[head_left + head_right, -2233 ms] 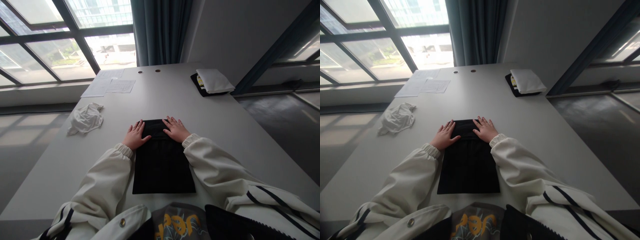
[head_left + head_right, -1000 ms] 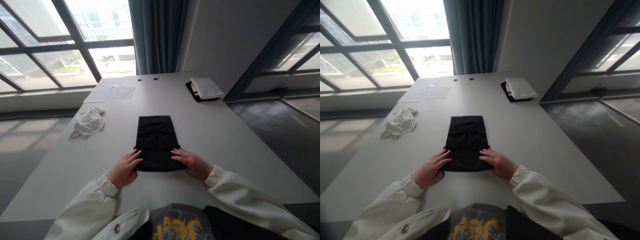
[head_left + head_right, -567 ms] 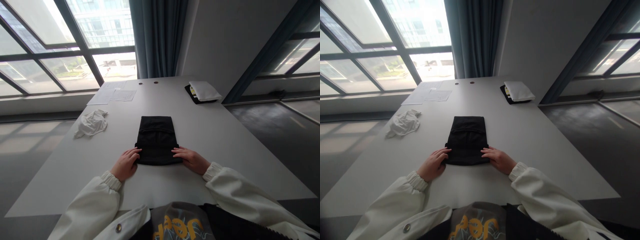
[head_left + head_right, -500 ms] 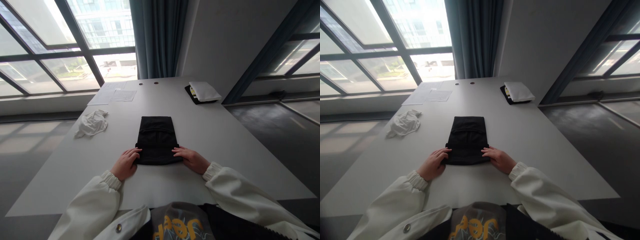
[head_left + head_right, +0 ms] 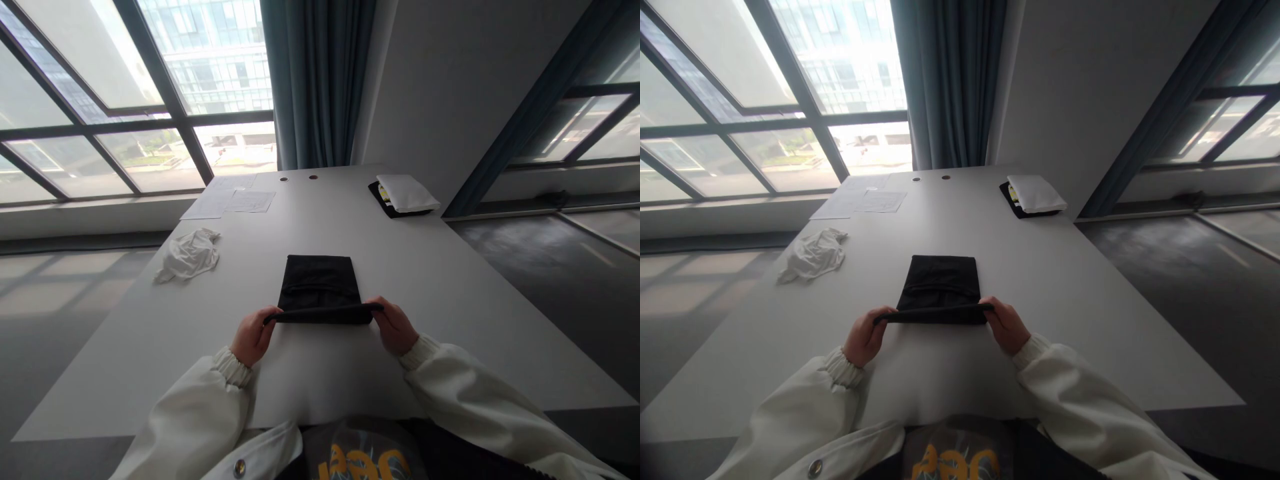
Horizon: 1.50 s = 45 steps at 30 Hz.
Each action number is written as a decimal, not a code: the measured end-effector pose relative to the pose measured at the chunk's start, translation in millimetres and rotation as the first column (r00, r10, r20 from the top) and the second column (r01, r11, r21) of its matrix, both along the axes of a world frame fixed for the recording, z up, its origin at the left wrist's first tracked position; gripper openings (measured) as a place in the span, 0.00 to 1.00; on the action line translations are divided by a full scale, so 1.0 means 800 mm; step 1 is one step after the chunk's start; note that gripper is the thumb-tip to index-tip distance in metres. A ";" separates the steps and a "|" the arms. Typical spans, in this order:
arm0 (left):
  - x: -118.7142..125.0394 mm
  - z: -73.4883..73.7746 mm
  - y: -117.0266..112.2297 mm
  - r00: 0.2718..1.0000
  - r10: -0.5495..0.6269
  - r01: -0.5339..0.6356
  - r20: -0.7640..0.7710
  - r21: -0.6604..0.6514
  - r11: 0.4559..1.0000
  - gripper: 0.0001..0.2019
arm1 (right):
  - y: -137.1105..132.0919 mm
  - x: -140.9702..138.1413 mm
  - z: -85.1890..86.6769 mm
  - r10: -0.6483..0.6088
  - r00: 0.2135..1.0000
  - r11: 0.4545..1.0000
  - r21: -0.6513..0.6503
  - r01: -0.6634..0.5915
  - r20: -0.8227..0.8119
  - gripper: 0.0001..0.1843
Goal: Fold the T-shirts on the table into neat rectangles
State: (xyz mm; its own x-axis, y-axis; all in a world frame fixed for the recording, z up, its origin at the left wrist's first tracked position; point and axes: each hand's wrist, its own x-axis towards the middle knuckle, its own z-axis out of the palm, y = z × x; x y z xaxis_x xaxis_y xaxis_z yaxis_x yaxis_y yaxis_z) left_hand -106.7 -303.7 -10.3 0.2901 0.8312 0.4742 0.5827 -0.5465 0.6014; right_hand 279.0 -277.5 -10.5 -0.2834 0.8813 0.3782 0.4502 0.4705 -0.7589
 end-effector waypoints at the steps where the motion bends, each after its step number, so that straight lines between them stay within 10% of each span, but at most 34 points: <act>1: 0.005 0.000 -0.001 0.999 0.053 -0.053 -0.006 -0.015 0.998 0.11 | -0.001 -0.005 0.000 -0.064 0.998 0.998 0.005 0.064 -0.011 0.20; 12: 0.047 0.045 0.067 0.958 0.279 -0.244 0.068 -0.318 0.916 0.15 | 0.057 -0.037 0.027 -0.358 0.933 0.932 -0.035 0.360 0.045 0.23; 21: 0.042 0.018 0.156 0.887 0.340 -0.439 -0.313 -0.345 0.830 0.13 | 0.135 -0.059 0.024 -0.305 0.771 0.909 -0.070 0.410 0.560 0.17; 28: 0.043 0.008 0.153 0.792 0.350 -0.524 -0.501 -0.263 0.810 0.15 | 0.130 -0.063 0.016 -0.277 0.648 0.893 -0.059 0.446 0.710 0.17; 35: 0.069 0.019 0.139 0.866 0.263 -0.284 -0.426 0.014 0.959 0.23 | 0.121 -0.080 0.019 -0.338 0.715 0.941 0.198 0.275 0.612 0.27; 45: 0.102 -0.002 0.134 0.818 0.231 -0.310 -0.526 -0.065 0.949 0.23 | 0.106 -0.123 -0.003 -0.124 0.716 0.991 0.043 0.130 0.687 0.30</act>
